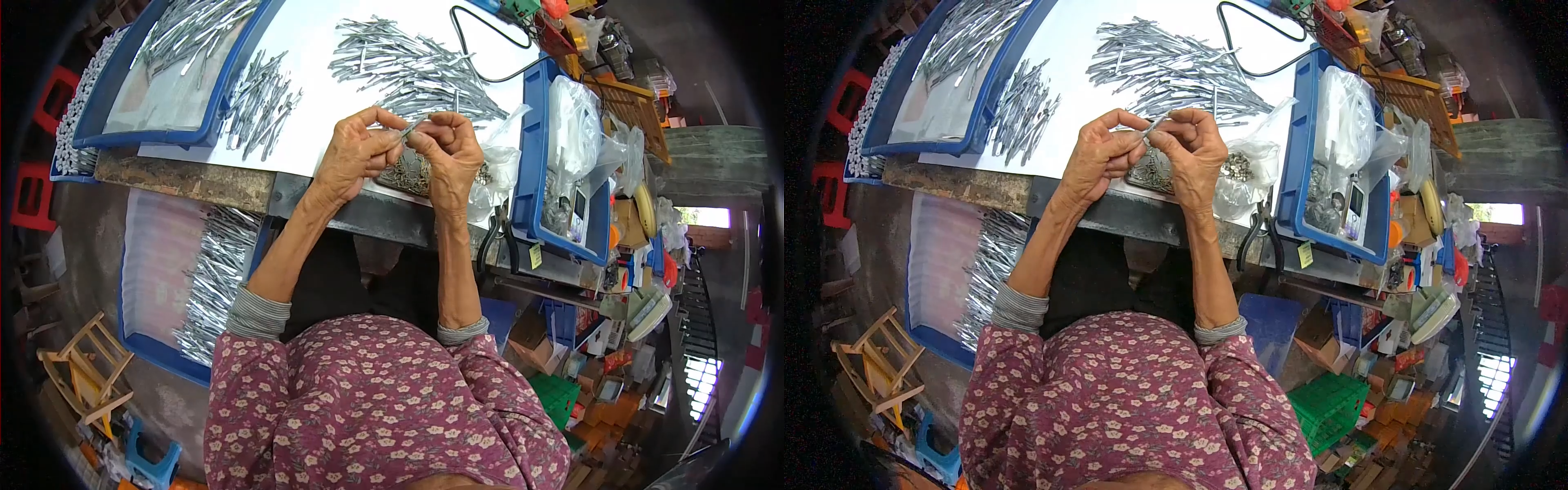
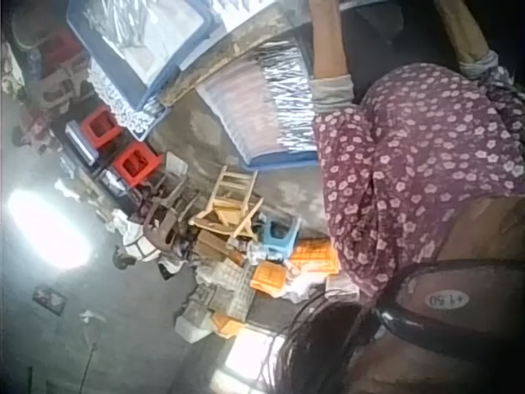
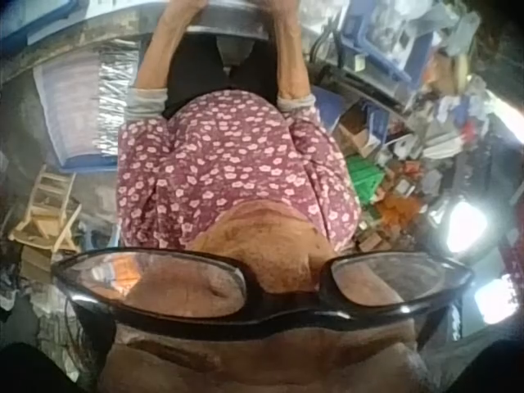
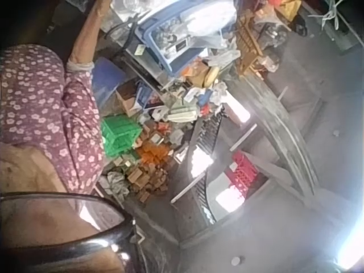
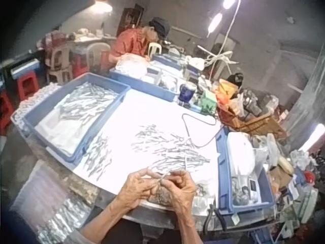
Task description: Trimming small metal components using a hand-cutting tool at a workshop bench.
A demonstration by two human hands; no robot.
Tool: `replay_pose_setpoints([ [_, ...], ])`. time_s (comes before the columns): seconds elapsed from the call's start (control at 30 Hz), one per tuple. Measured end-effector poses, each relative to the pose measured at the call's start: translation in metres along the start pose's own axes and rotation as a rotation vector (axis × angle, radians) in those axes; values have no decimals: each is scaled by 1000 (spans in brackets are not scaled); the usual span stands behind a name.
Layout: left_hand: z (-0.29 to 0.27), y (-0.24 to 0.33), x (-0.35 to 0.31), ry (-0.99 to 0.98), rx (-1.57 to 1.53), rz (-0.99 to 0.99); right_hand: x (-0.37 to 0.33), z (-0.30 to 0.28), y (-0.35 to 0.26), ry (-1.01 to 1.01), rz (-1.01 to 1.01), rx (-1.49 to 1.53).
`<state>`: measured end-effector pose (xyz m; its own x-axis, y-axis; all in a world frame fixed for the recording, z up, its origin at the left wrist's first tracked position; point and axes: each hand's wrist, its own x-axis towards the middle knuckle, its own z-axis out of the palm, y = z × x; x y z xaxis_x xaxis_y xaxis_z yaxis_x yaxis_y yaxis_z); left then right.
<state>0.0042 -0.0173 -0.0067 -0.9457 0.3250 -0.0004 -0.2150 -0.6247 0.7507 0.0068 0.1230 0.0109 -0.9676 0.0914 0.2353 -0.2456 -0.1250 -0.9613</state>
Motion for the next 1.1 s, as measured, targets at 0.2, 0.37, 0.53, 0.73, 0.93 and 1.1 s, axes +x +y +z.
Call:
replay_pose_setpoints([
  [0.2, 3, 1, -1, -40, -6, 32, 3, -1, 4, -3, 122, 196],
  [0.37, 10, -10, 2, 141, 383, 280, 2, 4, 10, 27, 80, 116],
  [0.53, 5, -5, 1, 86, 243, 181, 4, -2, 10, 0, 126, 200],
  [0.73, 1, 1, 0, 15, 29, -1, 8, -4, 1, -79, 89, 52],
  [0.93, 5, 0, -2, 45, 142, 42, 1, -1, -8, -32, -109, -408],
  [1.1, 7, 0, -1, 53, 162, 43, -2, -1, -6, -23, -178, -498],
])
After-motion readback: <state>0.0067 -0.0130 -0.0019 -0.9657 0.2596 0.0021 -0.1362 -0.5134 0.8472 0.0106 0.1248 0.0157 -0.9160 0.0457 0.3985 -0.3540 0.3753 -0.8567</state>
